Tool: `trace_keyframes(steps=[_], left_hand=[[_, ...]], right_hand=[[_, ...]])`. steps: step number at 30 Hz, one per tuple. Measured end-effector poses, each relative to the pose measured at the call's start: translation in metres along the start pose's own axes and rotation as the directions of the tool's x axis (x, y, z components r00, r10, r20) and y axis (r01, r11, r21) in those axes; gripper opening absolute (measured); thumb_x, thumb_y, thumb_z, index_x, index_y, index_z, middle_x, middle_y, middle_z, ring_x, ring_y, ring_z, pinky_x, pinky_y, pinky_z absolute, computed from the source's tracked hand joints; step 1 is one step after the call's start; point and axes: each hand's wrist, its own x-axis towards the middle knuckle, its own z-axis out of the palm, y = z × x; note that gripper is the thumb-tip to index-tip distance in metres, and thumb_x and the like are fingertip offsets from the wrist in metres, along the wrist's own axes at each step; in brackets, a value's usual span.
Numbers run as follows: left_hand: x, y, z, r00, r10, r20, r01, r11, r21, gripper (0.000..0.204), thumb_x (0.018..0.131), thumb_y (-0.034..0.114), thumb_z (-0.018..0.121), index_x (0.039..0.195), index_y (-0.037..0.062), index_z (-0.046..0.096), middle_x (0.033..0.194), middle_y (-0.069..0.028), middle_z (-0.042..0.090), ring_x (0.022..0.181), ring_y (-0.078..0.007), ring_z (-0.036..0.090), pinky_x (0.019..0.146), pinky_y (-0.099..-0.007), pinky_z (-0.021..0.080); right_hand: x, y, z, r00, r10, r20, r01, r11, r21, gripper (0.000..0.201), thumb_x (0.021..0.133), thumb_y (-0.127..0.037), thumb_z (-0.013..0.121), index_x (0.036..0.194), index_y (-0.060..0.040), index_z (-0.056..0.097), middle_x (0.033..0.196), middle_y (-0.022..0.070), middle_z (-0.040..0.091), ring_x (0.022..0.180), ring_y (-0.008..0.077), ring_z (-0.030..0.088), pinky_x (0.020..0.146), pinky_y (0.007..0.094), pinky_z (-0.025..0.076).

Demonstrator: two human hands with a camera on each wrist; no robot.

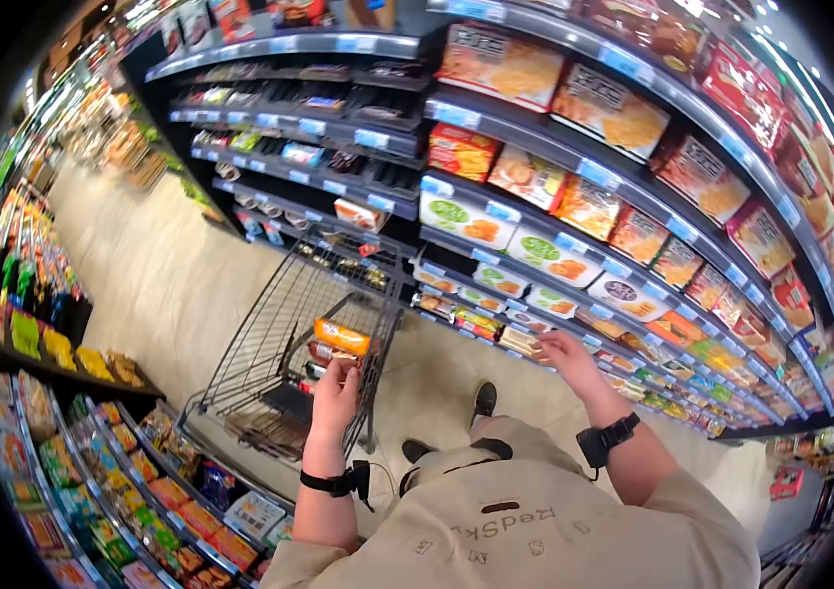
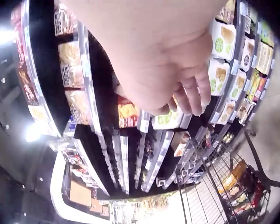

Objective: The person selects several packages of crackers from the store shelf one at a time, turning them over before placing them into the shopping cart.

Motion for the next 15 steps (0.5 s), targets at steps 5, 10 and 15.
trace_keyframes(steps=[5, 10, 15], left_hand=[[0.054, 0.060, 0.058, 0.983, 0.165, 0.083, -0.175, 0.976, 0.131, 0.017, 0.099, 0.011, 0.059, 0.111, -0.0014, 0.062, 0.097, -0.0139, 0.070, 0.087, -0.0232, 0.068, 0.078, -0.0338, 0.053], [0.101, 0.117, 0.104, 0.928, 0.369, 0.051, -0.372, 0.907, 0.198, 0.018, 0.093, 0.005, 0.060, 0.111, -0.0001, 0.061, 0.106, -0.0182, 0.064, 0.102, -0.0366, 0.062, 0.090, -0.0404, 0.050], [0.134, 0.167, 0.136, 0.872, 0.489, 0.034, -0.479, 0.835, 0.270, 0.019, 0.092, 0.003, 0.060, 0.111, 0.0001, 0.059, 0.112, -0.0202, 0.061, 0.107, -0.0416, 0.059, 0.095, -0.0434, 0.047]], right_hand=[[-0.024, -0.014, -0.052, 0.988, 0.033, -0.151, -0.018, 0.995, 0.096, 0.023, 0.104, -0.011, 0.053, 0.125, -0.0052, 0.059, 0.121, 0.0097, 0.069, 0.107, 0.0211, 0.069, 0.091, 0.0339, 0.054], [-0.010, -0.038, -0.101, 0.978, -0.100, -0.181, 0.133, 0.975, 0.179, 0.025, 0.104, -0.009, 0.052, 0.127, -0.0057, 0.060, 0.123, 0.0092, 0.069, 0.112, 0.0217, 0.068, 0.093, 0.0352, 0.053], [0.019, -0.075, -0.143, 0.968, -0.217, -0.125, 0.242, 0.937, 0.252, 0.027, 0.105, -0.011, 0.052, 0.129, -0.0049, 0.060, 0.125, 0.0092, 0.068, 0.116, 0.0214, 0.066, 0.095, 0.0352, 0.052]])
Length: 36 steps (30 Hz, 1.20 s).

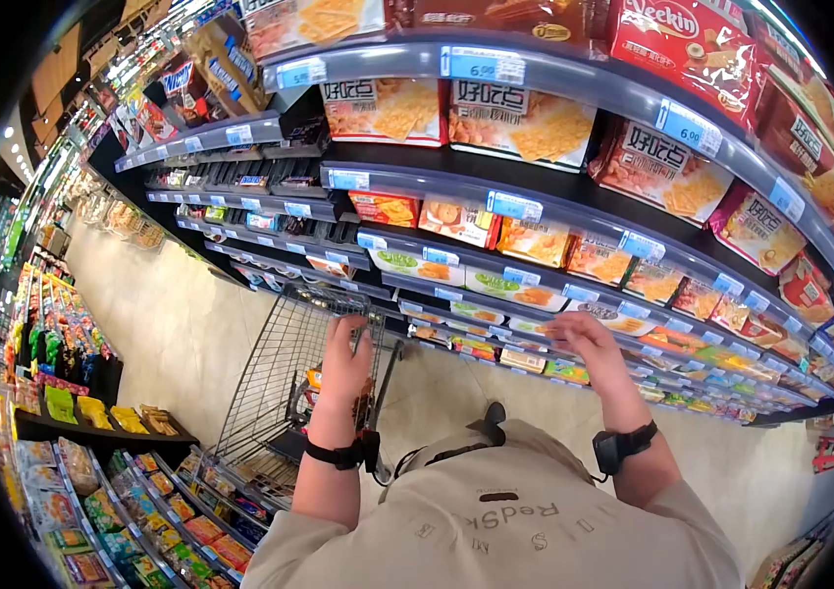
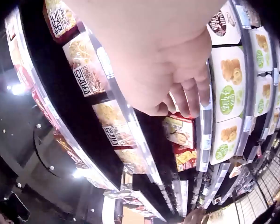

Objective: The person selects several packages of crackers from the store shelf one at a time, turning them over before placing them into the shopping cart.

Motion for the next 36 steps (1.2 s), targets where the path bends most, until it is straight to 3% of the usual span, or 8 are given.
trace_keyframes(steps=[6, 12, 15, 18, 20, 28, 32, 36], left_hand=[[0.041, 0.015, 0.015, 0.998, -0.022, -0.051, 0.026, 0.997, 0.078, 0.026, 0.093, 0.003, 0.061, 0.119, -0.0005, 0.057, 0.121, -0.0217, 0.059, 0.115, -0.0426, 0.056, 0.101, -0.0439, 0.045], [0.078, 0.036, 0.008, 0.996, 0.041, -0.083, -0.030, 0.992, 0.125, 0.034, 0.093, 0.002, 0.062, 0.126, -0.0009, 0.054, 0.129, -0.0235, 0.057, 0.126, -0.0421, 0.053, 0.107, -0.0440, 0.042], [0.105, 0.036, -0.003, 0.990, 0.080, -0.120, -0.065, 0.990, 0.128, 0.039, 0.095, -0.001, 0.059, 0.133, -0.0007, 0.052, 0.141, -0.0184, 0.054, 0.133, -0.0319, 0.051, 0.112, -0.0403, 0.040], [0.140, 0.036, -0.014, 0.979, 0.118, -0.166, -0.105, 0.991, 0.085, 0.041, 0.094, 0.001, 0.060, 0.133, -0.0012, 0.050, 0.141, -0.0235, 0.052, 0.133, -0.0396, 0.049, 0.113, -0.0432, 0.037], [0.166, 0.031, -0.021, 0.972, 0.168, -0.167, -0.159, 0.985, 0.070, 0.043, 0.094, 0.000, 0.060, 0.136, -0.0022, 0.050, 0.144, -0.0227, 0.052, 0.135, -0.0375, 0.049, 0.114, -0.0422, 0.036], [0.273, 0.012, -0.038, 0.955, 0.230, -0.188, -0.243, 0.969, -0.050, 0.044, 0.095, 0.002, 0.060, 0.138, -0.0042, 0.050, 0.144, -0.0227, 0.054, 0.134, -0.0354, 0.052, 0.113, -0.0416, 0.038], [0.310, -0.006, -0.037, 0.946, 0.260, -0.196, -0.278, 0.958, -0.068, 0.043, 0.096, 0.006, 0.061, 0.137, -0.0045, 0.052, 0.136, -0.0250, 0.058, 0.127, -0.0385, 0.057, 0.108, -0.0419, 0.042], [0.332, -0.014, -0.044, 0.965, 0.250, -0.083, -0.256, 0.964, -0.068, 0.034, 0.096, 0.009, 0.063, 0.128, -0.0025, 0.058, 0.120, -0.0249, 0.066, 0.112, -0.0395, 0.063, 0.097, -0.0425, 0.048]], right_hand=[[0.044, -0.046, -0.007, 0.962, -0.109, 0.252, 0.106, 0.994, 0.026, 0.030, 0.103, -0.008, 0.054, 0.132, -0.0006, 0.058, 0.128, 0.0108, 0.066, 0.123, 0.0226, 0.062, 0.106, 0.0366, 0.048], [0.082, -0.067, 0.005, 0.881, -0.140, 0.451, 0.102, 0.989, 0.107, 0.041, 0.101, -0.002, 0.054, 0.142, -0.0002, 0.051, 0.149, 0.0147, 0.052, 0.142, 0.0241, 0.047, 0.117, 0.0395, 0.037], [0.104, -0.079, 0.027, 0.820, -0.253, 0.514, 0.211, 0.967, 0.140, 0.045, 0.098, 0.003, 0.054, 0.143, -0.0001, 0.051, 0.159, 0.0163, 0.039, 0.150, 0.0258, 0.034, 0.122, 0.0418, 0.028], [0.126, -0.086, 0.045, 0.812, -0.295, 0.504, 0.293, 0.952, 0.085, 0.045, 0.097, 0.003, 0.056, 0.142, -0.0004, 0.053, 0.161, 0.0174, 0.036, 0.153, 0.0273, 0.029, 0.123, 0.0423, 0.025], [0.137, -0.099, 0.058, 0.832, -0.266, 0.486, 0.270, 0.961, 0.065, 0.045, 0.096, 0.002, 0.057, 0.140, -0.0005, 0.055, 0.163, 0.0186, 0.032, 0.155, 0.0281, 0.024, 0.123, 0.0426, 0.023], [0.193, -0.145, 0.114, 0.810, -0.408, 0.421, 0.470, 0.881, -0.049, 0.050, 0.092, 0.002, 0.060, 0.141, 0.0021, 0.052, 0.166, 0.0210, 0.024, 0.156, 0.0320, 0.020, 0.124, 0.0446, 0.020], [0.215, -0.153, 0.134, 0.861, -0.396, 0.319, 0.457, 0.878, -0.142, 0.056, 0.090, 0.007, 0.059, 0.145, 0.0028, 0.048, 0.161, 0.0188, 0.032, 0.154, 0.0277, 0.024, 0.125, 0.0424, 0.020], [0.225, -0.148, 0.150, 0.884, -0.411, 0.222, 0.428, 0.903, -0.031, 0.058, 0.091, 0.007, 0.058, 0.146, 0.0058, 0.044, 0.152, 0.0153, 0.045, 0.150, 0.0249, 0.031, 0.125, 0.0406, 0.020]])
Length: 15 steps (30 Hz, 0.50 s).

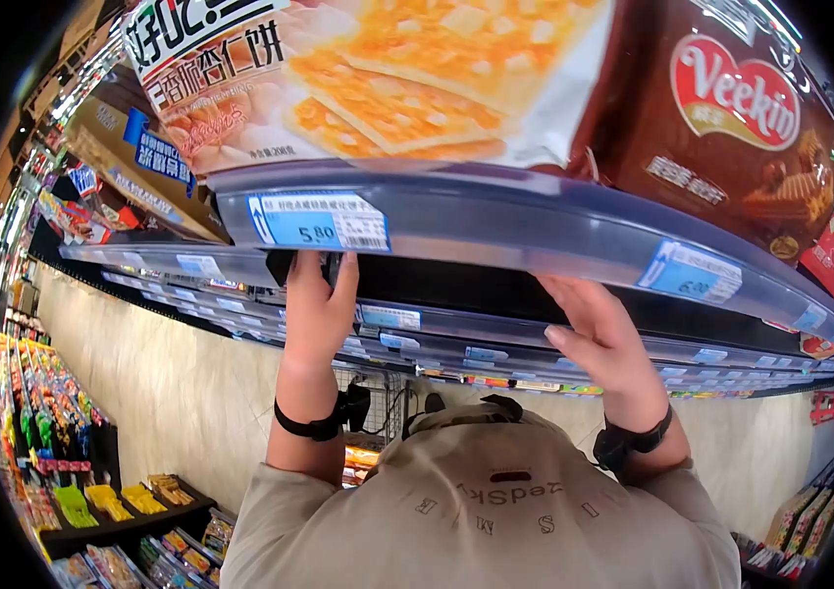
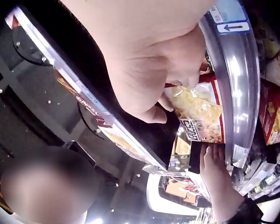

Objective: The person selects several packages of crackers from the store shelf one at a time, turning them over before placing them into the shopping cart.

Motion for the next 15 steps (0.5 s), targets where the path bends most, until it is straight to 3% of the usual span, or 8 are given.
trace_keyframes(steps=[2, 3, 5, 8, 10, 12, 14, 15], left_hand=[[0.003, -0.011, -0.001, 0.995, -0.039, 0.087, 0.044, 0.997, -0.057, 0.028, 0.096, 0.009, 0.064, 0.121, -0.0030, 0.061, 0.114, -0.0216, 0.069, 0.105, -0.0371, 0.066, 0.094, -0.0403, 0.050], [0.005, -0.018, 0.003, 0.998, -0.027, 0.065, 0.035, 0.991, -0.130, 0.026, 0.095, 0.011, 0.066, 0.117, -0.0025, 0.063, 0.109, -0.0195, 0.070, 0.100, -0.0352, 0.068, 0.091, -0.0384, 0.051], [0.004, -0.023, 0.001, 0.995, -0.011, 0.102, 0.024, 0.992, -0.124, 0.027, 0.094, 0.012, 0.067, 0.117, -0.0024, 0.063, 0.109, -0.0195, 0.070, 0.101, -0.0346, 0.068, 0.091, -0.0381, 0.051], [0.005, -0.021, -0.005, 0.984, -0.026, 0.175, 0.051, 0.989, -0.138, 0.030, 0.092, 0.011, 0.070, 0.118, -0.0014, 0.064, 0.110, -0.0187, 0.070, 0.102, -0.0344, 0.068, 0.092, -0.0386, 0.051], [0.005, -0.016, -0.006, 0.971, 0.140, 0.195, -0.114, 0.984, -0.137, 0.031, 0.090, 0.008, 0.069, 0.119, -0.0009, 0.063, 0.110, -0.0181, 0.070, 0.103, -0.0360, 0.067, 0.095, -0.0413, 0.049], [0.002, -0.008, -0.007, 0.966, 0.180, 0.185, -0.164, 0.982, -0.096, 0.039, 0.089, 0.007, 0.068, 0.126, -0.0019, 0.059, 0.116, -0.0207, 0.067, 0.110, -0.0389, 0.063, 0.100, -0.0426, 0.046], [-0.004, 0.001, -0.007, 0.967, 0.190, 0.167, -0.162, 0.972, -0.168, 0.050, 0.089, 0.010, 0.069, 0.134, -0.0043, 0.052, 0.123, -0.0248, 0.062, 0.116, -0.0417, 0.059, 0.104, -0.0426, 0.043], [-0.009, 0.000, -0.008, 0.963, 0.154, 0.221, -0.117, 0.978, -0.171, 0.065, 0.089, 0.011, 0.070, 0.144, -0.0081, 0.041, 0.133, -0.0277, 0.056, 0.124, -0.0412, 0.055, 0.108, -0.0419, 0.041]], right_hand=[[0.005, -0.002, 0.008, 0.997, 0.013, -0.072, -0.010, 0.999, 0.040, 0.058, 0.090, 0.008, 0.059, 0.146, 0.0061, 0.044, 0.151, 0.0152, 0.046, 0.149, 0.0241, 0.033, 0.124, 0.0401, 0.020], [0.007, -0.001, 0.009, 0.997, 0.013, -0.081, -0.010, 0.999, 0.035, 0.058, 0.090, 0.008, 0.059, 0.146, 0.0061, 0.044, 0.151, 0.0152, 0.046, 0.149, 0.0241, 0.033, 0.124, 0.0401, 0.020], [0.006, 0.001, 0.007, 0.996, 0.044, -0.083, -0.049, 0.996, -0.070, 0.059, 0.089, 0.010, 0.060, 0.146, 0.0063, 0.045, 0.152, 0.0154, 0.046, 0.148, 0.0241, 0.034, 0.124, 0.0402, 0.021], [0.001, 0.007, 0.002, 0.996, -0.001, -0.092, -0.001, 1.000, -0.015, 0.060, 0.088, 0.012, 0.059, 0.146, 0.0062, 0.046, 0.152, 0.0155, 0.045, 0.147, 0.0258, 0.035, 0.123, 0.0415, 0.022], [-0.001, 0.013, -0.002, 0.997, -0.029, -0.074, 0.031, 0.999, 0.029, 0.059, 0.087, 0.012, 0.058, 0.145, 0.0067, 0.046, 0.152, 0.0160, 0.046, 0.147, 0.0270, 0.036, 0.123, 0.0427, 0.023], [-0.002, 0.011, -0.009, 0.997, -0.064, -0.050, 0.067, 0.995, 0.077, 0.059, 0.087, 0.013, 0.057, 0.144, 0.0071, 0.047, 0.152, 0.0164, 0.046, 0.146, 0.0281, 0.037, 0.123, 0.0439, 0.023], [-0.004, 0.004, -0.018, 0.998, 0.030, 0.047, -0.036, 0.991, 0.127, 0.054, 0.087, 0.010, 0.057, 0.141, 0.0088, 0.050, 0.152, 0.0185, 0.046, 0.147, 0.0299, 0.038, 0.122, 0.0452, 0.025], [-0.005, 0.002, -0.021, 0.998, 0.029, 0.064, -0.037, 0.991, 0.130, 0.054, 0.087, 0.010, 0.057, 0.141, 0.0088, 0.050, 0.152, 0.0185, 0.046, 0.147, 0.0299, 0.038, 0.122, 0.0452, 0.025]])
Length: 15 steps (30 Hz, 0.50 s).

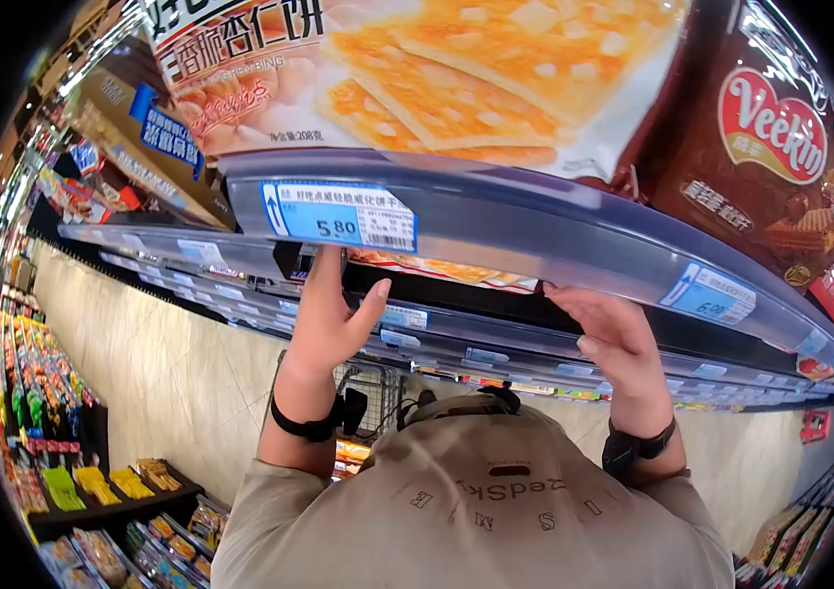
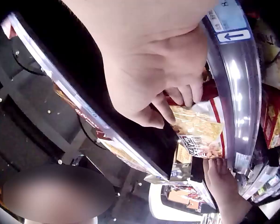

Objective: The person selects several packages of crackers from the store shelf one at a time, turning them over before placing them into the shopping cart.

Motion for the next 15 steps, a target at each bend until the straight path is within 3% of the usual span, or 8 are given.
trace_keyframes(steps=[3, 4, 7, 10, 15], left_hand=[[-0.021, 0.011, 0.015, 0.991, 0.004, -0.130, -0.006, 1.000, -0.012, 0.074, 0.088, 0.011, 0.070, 0.149, -0.0117, 0.033, 0.138, -0.0293, 0.053, 0.129, -0.0383, 0.054, 0.111, -0.0415, 0.038], [-0.027, 0.015, 0.015, 0.993, -0.015, -0.113, 0.017, 1.000, 0.014, 0.078, 0.089, 0.011, 0.069, 0.151, -0.0134, 0.028, 0.144, -0.0282, 0.049, 0.134, -0.0338, 0.050, 0.115, -0.0407, 0.035], [-0.043, 0.038, 0.023, 0.982, 0.018, -0.190, -0.027, 0.999, -0.041, 0.077, 0.089, 0.009, 0.067, 0.152, -0.0122, 0.028, 0.145, -0.0257, 0.048, 0.135, -0.0316, 0.048, 0.115, -0.0414, 0.034], [-0.061, 0.067, 0.031, 0.971, -0.026, -0.239, 0.017, 0.999, -0.036, 0.076, 0.089, 0.006, 0.065, 0.152, -0.0111, 0.027, 0.146, -0.0228, 0.047, 0.137, -0.0304, 0.045, 0.116, -0.0421, 0.032], [-0.114, 0.114, 0.048, 0.927, -0.172, -0.333, 0.153, 0.985, -0.083, 0.069, 0.089, 0.006, 0.065, 0.148, -0.0056, 0.032, 0.144, -0.0195, 0.047, 0.138, -0.0284, 0.042, 0.118, -0.0433, 0.027]], right_hand=[[-0.004, -0.007, -0.008, 0.995, 0.031, 0.094, -0.038, 0.997, 0.068, 0.049, 0.088, 0.006, 0.057, 0.137, 0.0100, 0.053, 0.152, 0.0213, 0.046, 0.149, 0.0315, 0.036, 0.123, 0.0457, 0.025], [-0.006, -0.008, -0.009, 0.995, 0.013, 0.094, -0.021, 0.996, 0.083, 0.047, 0.089, 0.003, 0.058, 0.135, 0.0100, 0.054, 0.154, 0.0226, 0.043, 0.150, 0.0321, 0.033, 0.124, 0.0458, 0.023], [-0.011, -0.013, -0.009, 0.991, -0.029, 0.130, 0.013, 0.993, 0.121, 0.043, 0.090, -0.002, 0.061, 0.132, 0.0092, 0.057, 0.159, 0.0260, 0.035, 0.153, 0.0346, 0.028, 0.125, 0.0476, 0.019], [-0.023, -0.012, -0.015, 0.973, -0.095, 0.209, 0.064, 0.986, 0.153, 0.040, 0.091, -0.006, 0.061, 0.129, 0.0077, 0.060, 0.163, 0.0276, 0.027, 0.154, 0.0376, 0.026, 0.125, 0.0509, 0.018], [-0.041, -0.008, -0.026, 0.946, -0.107, 0.305, 0.053, 0.982, 0.181, 0.039, 0.092, -0.008, 0.062, 0.128, 0.0064, 0.061, 0.164, 0.0265, 0.026, 0.154, 0.0376, 0.025, 0.124, 0.0504, 0.019]])
